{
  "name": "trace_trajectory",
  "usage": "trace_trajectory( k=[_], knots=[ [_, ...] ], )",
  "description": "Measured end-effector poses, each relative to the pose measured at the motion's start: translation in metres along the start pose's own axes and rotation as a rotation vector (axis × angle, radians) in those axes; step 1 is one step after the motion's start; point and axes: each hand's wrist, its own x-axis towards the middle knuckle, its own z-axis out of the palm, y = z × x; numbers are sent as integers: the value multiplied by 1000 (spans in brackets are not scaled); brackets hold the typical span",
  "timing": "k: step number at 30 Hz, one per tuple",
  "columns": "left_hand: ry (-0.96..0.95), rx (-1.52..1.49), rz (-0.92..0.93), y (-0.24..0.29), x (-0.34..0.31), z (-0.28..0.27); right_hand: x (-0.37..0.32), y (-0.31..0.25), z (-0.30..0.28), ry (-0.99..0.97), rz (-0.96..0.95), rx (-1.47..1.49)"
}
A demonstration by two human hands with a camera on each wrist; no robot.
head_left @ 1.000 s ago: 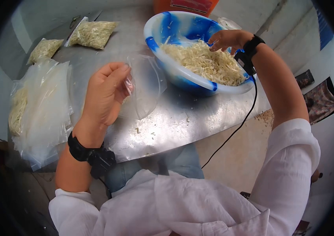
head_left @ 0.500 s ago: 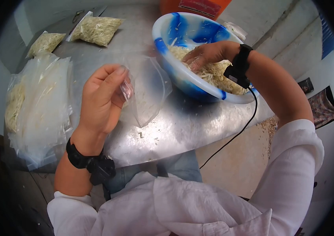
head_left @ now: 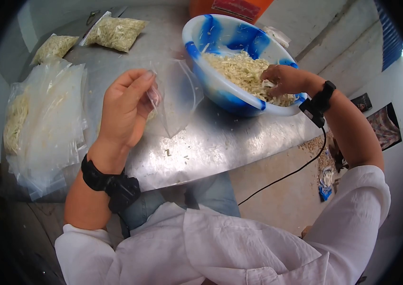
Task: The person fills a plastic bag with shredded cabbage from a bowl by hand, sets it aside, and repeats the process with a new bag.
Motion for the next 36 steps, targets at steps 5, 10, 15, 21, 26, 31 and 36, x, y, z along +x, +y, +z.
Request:
trace_trajectory(
  k=[5, 10, 15, 21, 26, 31, 36],
  knots=[
    [-1, -7, -6, 0, 0, -1, -15, 10, 10, -8, 253, 377],
    [-12, -37, -10, -2, 0, -1, -10, 13, 29, 57, 161, 77],
    [-12, -37, -9, -3, 1, -2, -17, -4, 39, 265, 8, 124],
    [18, -27, -3, -3, 1, 2, -13, 4, 32, 156, -11, 80],
    [56, -11, -18, -2, 1, 2, -16, 7, 33, 249, -73, 69],
    [97, 4, -17, -2, 3, 1, -16, 12, 33, 339, -57, 49],
    [68, 41, -13, 0, 3, 5, -16, 16, 32, 402, -23, 44]
  ],
)
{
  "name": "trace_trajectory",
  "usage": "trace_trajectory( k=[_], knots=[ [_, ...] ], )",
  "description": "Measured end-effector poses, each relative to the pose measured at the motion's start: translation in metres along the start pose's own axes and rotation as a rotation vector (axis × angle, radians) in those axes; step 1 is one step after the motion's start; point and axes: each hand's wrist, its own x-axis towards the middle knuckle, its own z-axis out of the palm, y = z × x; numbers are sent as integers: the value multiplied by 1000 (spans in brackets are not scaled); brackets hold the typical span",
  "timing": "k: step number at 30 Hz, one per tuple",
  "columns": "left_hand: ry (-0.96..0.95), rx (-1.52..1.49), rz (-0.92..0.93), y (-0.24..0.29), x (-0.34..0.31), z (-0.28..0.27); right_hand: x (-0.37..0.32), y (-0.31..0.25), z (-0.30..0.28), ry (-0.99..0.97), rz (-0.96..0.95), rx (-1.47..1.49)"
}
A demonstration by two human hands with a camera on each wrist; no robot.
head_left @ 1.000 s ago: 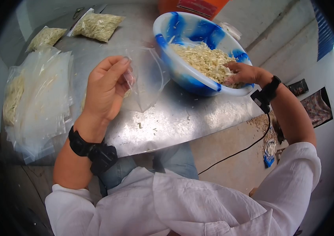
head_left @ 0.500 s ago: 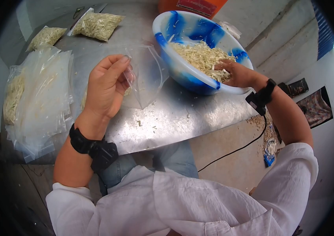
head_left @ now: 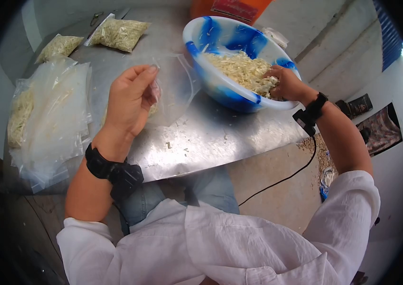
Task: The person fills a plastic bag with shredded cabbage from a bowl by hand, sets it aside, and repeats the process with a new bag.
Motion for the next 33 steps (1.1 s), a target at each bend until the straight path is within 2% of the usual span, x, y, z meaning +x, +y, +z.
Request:
trace_trajectory(
  k=[5, 7, 8, 10, 12, 16, 18, 19, 23, 26, 28, 31, 33],
  knots=[
    [16, 65, -14, 16, -5, 13, 4, 0, -8, 68, 39, -11],
    [3, 90, -17, 23, -3, 14, 7, 2, -14, 196, 30, 62],
    [4, 95, -13, 28, -2, 16, 8, -2, -20, 201, 26, 64],
    [37, 79, -8, 37, -2, 21, 11, -10, -32, 197, 180, 318],
    [24, 74, -5, 47, -4, 28, 13, -6, -34, 248, 106, 335],
    [-25, 68, 5, 59, -4, 30, 14, -13, -48, 291, 85, 301],
    [-25, 72, -6, 64, -6, 36, 17, -19, -54, 325, 53, 142],
    [-25, 70, -16, 67, -6, 38, 16, -20, -62, 274, 42, 241],
    [0, 56, -5, 71, -2, 44, 17, -32, -74, 350, 32, 128],
    [46, 5, -4, 66, 1, 39, 12, -42, -80, 358, 70, 168],
    [13, 26, -70, 59, 3, 28, 16, -35, -79, 358, 53, 177],
    [-74, 88, -13, 60, 2, 28, 15, -38, -79, 344, 39, 166],
    [-53, 125, -26, 59, 2, 25, 13, -42, -78, 328, 39, 144]
  ],
)
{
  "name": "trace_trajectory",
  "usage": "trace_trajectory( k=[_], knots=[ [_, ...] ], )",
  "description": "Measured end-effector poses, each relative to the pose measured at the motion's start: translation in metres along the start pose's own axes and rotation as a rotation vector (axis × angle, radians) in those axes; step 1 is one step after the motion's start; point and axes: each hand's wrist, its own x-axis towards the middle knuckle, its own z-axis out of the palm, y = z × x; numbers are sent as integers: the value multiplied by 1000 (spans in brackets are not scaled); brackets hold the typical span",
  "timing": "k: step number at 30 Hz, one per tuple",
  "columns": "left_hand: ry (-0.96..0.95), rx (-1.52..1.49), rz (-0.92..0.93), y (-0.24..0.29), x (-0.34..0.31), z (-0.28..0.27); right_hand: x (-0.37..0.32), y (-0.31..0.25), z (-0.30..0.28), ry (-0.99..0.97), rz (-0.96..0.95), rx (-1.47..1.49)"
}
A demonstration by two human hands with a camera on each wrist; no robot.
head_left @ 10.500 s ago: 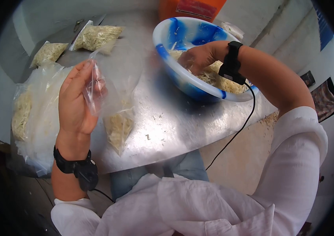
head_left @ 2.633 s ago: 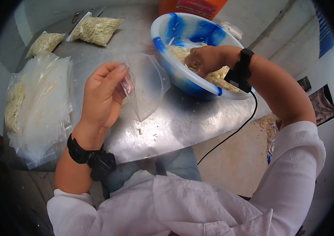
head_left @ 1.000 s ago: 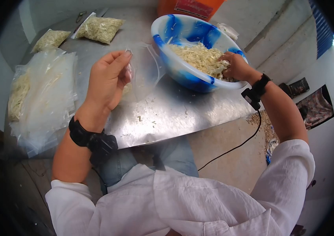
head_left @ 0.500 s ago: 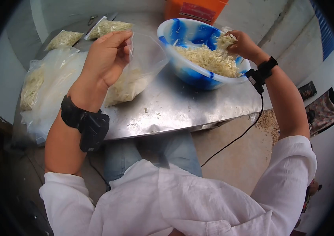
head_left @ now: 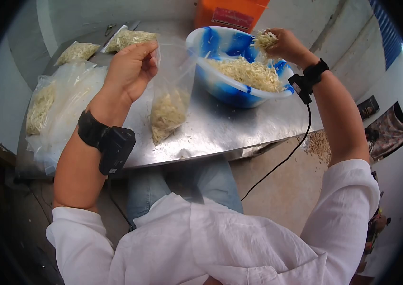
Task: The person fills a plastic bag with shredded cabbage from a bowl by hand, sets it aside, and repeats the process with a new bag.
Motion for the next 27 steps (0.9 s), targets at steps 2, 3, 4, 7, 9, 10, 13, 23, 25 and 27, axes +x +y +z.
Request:
trace_trajectory(
  k=[2, 3, 4, 7, 9, 10, 13, 23, 25, 27],
  knots=[
    [22, 39, -8, 0, 0, -2, 1, -1, 1, 10, 1, 100],
    [32, 67, -16, 0, -1, -3, 2, 0, 1, 11, -1, 102],
    [40, 98, -26, 0, -1, -3, 3, 3, 2, -11, -18, 66],
    [13, 166, -37, 5, -5, 1, 5, -6, -2, -30, -6, 118],
    [3, 195, -36, 7, -7, 6, 7, -15, -8, -32, 29, 209],
    [-12, 228, -36, 8, -8, 8, 8, -19, -11, -19, -10, 336],
    [-6, 259, -32, 9, -6, 13, 21, -26, -18, -41, -66, 586],
    [51, 283, -25, 7, -5, 17, 28, -128, -4, -456, -436, 1195],
    [38, 286, -29, 7, -6, 17, 32, -129, 5, -590, -455, 1309],
    [49, 284, -27, 8, -7, 19, 37, -134, 14, -661, -502, 1255]
  ],
)
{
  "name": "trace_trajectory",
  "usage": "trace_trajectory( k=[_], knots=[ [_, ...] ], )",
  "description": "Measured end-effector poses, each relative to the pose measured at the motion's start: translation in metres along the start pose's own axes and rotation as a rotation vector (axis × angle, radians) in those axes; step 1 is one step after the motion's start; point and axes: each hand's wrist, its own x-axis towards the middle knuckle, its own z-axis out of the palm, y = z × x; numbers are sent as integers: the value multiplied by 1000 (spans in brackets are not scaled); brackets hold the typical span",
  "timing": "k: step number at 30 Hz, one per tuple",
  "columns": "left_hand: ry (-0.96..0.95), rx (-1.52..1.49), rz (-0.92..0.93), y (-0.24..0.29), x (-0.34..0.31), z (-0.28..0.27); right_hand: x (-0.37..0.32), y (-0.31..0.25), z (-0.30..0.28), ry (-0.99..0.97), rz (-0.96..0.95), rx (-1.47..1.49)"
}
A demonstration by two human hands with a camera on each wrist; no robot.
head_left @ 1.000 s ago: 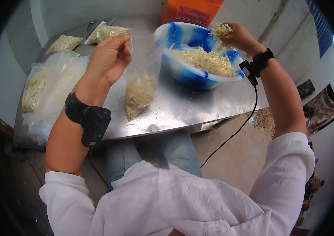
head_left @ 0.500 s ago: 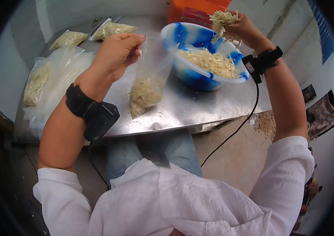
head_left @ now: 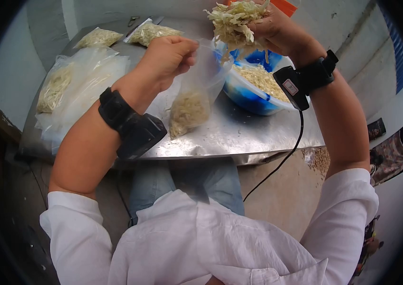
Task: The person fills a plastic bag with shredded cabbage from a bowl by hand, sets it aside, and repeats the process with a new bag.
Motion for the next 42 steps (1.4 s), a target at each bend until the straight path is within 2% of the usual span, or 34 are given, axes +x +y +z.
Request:
trace_trajectory(
  k=[2, 4, 6, 7, 10, 15, 20, 24, 26, 28, 29, 31, 32, 34, 38, 42],
  knots=[
    [8, -3, 0, 1, -2, 4, 5, 11, 10, 231, 57, -393],
    [42, 7, -3, 2, -5, 7, 8, 17, 18, 235, 45, -322],
    [33, 1, 13, 1, -6, 6, 12, 27, 21, 232, 112, -256],
    [23, -3, 26, 0, -6, 5, 13, 35, 26, 310, 56, -229],
    [43, 20, 13, 0, -5, 3, 13, 51, 24, 335, 59, -172],
    [59, 19, 15, 0, -7, 4, 8, 55, 29, 370, 109, -258],
    [70, 49, 25, -1, -5, 4, 2, 55, 35, 249, 179, -755],
    [46, 71, 40, -1, -5, 3, 1, 60, 45, 221, 323, -875],
    [33, 77, 38, -1, -5, 2, 2, 61, 48, 215, 324, -879],
    [6, 85, 42, -1, -5, 2, 3, 65, 48, 70, 181, -1003],
    [7, 85, 40, -1, -5, 3, 5, 62, 51, 69, 182, -1001],
    [-21, 80, 58, 0, -5, 4, 9, 54, 59, -104, 337, -1216],
    [-20, 80, 56, 0, -5, 5, 13, 52, 62, -105, 337, -1215],
    [-23, 75, 52, -1, -6, 8, 19, 50, 66, -212, 531, -1324],
    [-49, 78, 36, 2, -9, 6, 28, 50, 58, -245, 593, -1257],
    [-74, 150, -29, 10, -10, -2, 38, 52, 40, -334, 580, -1360]
  ],
)
